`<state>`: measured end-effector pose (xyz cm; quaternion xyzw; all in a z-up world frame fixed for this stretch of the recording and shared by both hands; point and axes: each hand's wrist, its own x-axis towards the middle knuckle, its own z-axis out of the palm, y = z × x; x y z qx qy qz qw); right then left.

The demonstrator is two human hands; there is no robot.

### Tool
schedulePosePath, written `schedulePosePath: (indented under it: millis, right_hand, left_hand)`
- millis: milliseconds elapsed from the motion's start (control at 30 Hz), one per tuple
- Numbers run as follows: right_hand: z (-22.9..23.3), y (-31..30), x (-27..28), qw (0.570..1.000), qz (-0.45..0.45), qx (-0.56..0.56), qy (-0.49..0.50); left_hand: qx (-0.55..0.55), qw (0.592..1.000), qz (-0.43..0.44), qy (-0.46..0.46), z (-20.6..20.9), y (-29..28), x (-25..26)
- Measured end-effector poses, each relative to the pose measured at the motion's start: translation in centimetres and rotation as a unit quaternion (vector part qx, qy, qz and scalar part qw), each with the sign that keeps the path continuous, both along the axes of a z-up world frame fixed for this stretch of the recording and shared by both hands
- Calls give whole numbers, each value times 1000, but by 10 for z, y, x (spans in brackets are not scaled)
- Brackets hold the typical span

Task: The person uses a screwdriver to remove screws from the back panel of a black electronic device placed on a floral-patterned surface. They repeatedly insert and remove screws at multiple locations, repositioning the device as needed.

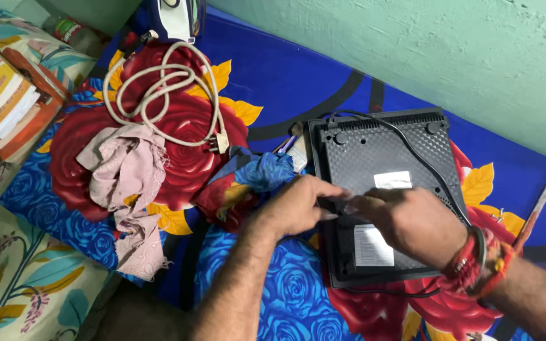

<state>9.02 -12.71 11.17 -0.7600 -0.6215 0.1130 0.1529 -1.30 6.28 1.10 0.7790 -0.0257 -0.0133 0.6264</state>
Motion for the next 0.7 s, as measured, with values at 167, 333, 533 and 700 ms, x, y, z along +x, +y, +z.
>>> schedulePosePath:
  millis: [167,333,533,700]
  right_hand:
    - [3,11,13,995,74,-59,-32]
    - [1,11,17,992,111,-57,-24]
    - [-3,4,16,960,-126,63,243]
    - [-18,-5,-9,962,-213,83,150]
  left_hand:
    - [12,999,-35,39,-1,0,10]
    - [95,995,39,2,-5,-17,9]
    - [124,976,149,-96,-7,-29,1]
    - [155,974,144,-79,-6,-30,1]
